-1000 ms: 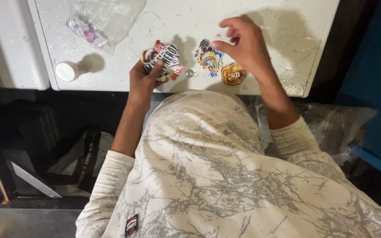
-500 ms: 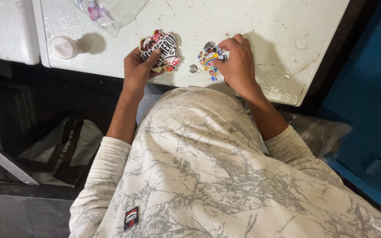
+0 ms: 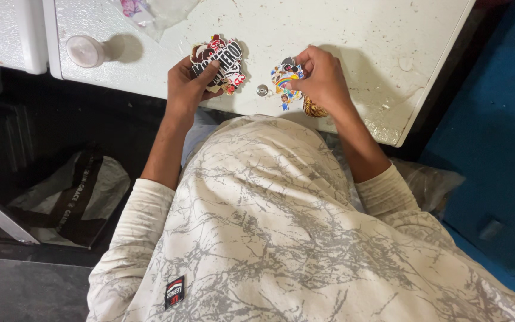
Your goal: The person sorts through stickers, picks them up, and moves them between a white surface and a dark table.
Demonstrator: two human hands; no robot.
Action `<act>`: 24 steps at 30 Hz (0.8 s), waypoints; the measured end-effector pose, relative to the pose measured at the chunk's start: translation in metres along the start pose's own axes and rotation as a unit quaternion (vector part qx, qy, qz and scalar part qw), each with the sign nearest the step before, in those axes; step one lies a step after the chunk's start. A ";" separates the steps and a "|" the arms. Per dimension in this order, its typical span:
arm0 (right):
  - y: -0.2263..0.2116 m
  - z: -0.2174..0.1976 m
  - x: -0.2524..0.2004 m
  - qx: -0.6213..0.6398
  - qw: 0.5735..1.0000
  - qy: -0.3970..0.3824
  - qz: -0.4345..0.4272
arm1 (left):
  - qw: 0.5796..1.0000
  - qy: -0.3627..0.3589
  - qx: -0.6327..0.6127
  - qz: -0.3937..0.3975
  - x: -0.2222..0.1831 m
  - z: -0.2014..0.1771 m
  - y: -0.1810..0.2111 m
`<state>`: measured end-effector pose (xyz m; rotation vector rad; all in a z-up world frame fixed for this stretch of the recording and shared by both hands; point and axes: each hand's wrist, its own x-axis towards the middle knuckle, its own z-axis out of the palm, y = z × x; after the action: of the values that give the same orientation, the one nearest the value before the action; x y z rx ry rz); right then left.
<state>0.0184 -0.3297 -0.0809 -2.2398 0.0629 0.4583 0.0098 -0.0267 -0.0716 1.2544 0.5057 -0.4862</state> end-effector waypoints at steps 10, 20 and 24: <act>0.015 -0.033 0.017 0.183 0.978 -0.048 0.086 | 1.000 -0.003 -0.004 0.003 0.000 -0.001 -0.001; 0.017 -0.049 -0.006 0.376 0.915 -0.072 0.130 | 0.961 0.061 0.229 0.139 -0.006 0.002 0.003; 0.017 -0.044 -0.008 0.390 0.910 -0.051 0.132 | 0.905 0.121 0.382 0.139 -0.002 -0.002 0.007</act>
<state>0.0205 -0.3748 -0.0647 -1.4168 0.4239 0.5706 0.0115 -0.0227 -0.0657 2.1298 0.3328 -0.2842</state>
